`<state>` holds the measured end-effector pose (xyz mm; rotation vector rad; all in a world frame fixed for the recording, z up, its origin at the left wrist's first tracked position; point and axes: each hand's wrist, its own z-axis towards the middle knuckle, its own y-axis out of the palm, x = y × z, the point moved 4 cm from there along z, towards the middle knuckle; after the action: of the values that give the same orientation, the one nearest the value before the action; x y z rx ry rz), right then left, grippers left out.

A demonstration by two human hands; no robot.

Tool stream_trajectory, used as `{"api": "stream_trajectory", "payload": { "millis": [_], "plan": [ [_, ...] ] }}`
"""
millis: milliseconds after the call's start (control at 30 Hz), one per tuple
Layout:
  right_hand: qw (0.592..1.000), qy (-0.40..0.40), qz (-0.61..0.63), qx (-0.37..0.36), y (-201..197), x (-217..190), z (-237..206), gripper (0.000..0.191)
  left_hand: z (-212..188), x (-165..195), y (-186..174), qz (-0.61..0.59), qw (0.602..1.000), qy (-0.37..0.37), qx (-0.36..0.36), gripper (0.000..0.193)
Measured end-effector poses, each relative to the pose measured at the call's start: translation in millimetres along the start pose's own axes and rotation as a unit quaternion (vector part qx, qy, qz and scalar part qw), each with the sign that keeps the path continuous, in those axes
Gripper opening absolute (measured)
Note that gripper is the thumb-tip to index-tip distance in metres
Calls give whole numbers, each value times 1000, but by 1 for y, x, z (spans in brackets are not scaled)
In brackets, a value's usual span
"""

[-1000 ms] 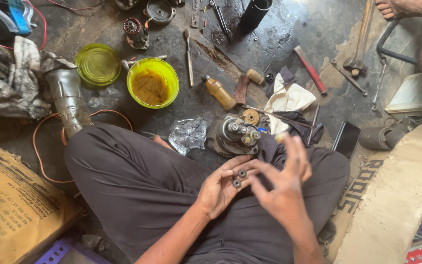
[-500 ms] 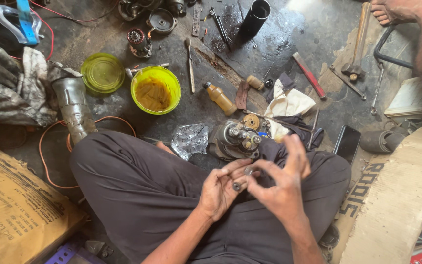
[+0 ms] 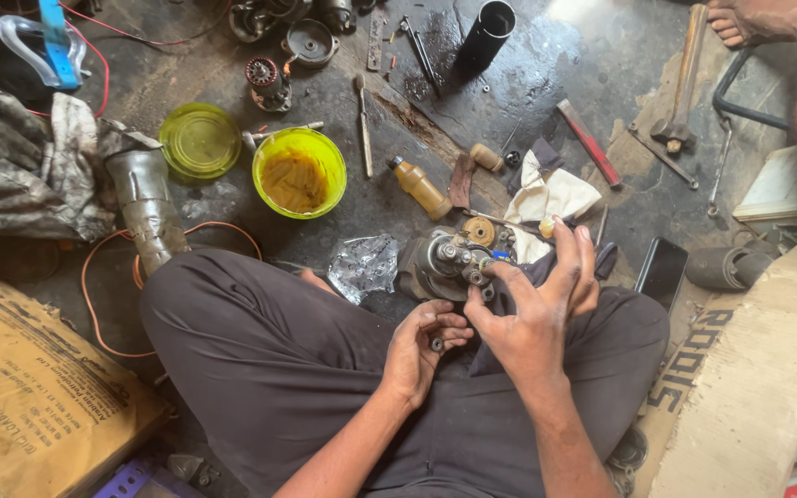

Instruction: The person sits on the floor and assembles a small electric motor. They use a metal rod to tighten internal components, apply grease from a yellow container to a bearing, and install the bearing and rotor into the motor housing. The person wipes parts with a cloth during the process.

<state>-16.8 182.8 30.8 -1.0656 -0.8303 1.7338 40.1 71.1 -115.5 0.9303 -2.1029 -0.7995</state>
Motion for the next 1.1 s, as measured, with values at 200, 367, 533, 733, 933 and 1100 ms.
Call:
{"api": "stream_trajectory", "payload": {
  "millis": [200,367,533,733,933,1100],
  "plan": [
    [1000,11,-9,-11,-2,-2,-1,29,1,-2,-2,8,1000,-1,13,32],
    [1000,8,0,-11,-5,-3,-2,31,3,-4,-6,5,1000,-5,17,30],
    [1000,14,16,-15,-5,0,-3,25,3,-4,-6,3,1000,-2,16,30],
    [1000,3,-11,-19,-2,0,-4,24,-1,0,1,-26,1000,-10,2,39],
    [999,12,50,8,-18,-2,-18,28,-13,8,13,-90,993,-50,-51,57],
    [996,0,24,-85,-24,-10,-45,28,-23,11,22,-154,976,-108,-105,76]
  ]
}}
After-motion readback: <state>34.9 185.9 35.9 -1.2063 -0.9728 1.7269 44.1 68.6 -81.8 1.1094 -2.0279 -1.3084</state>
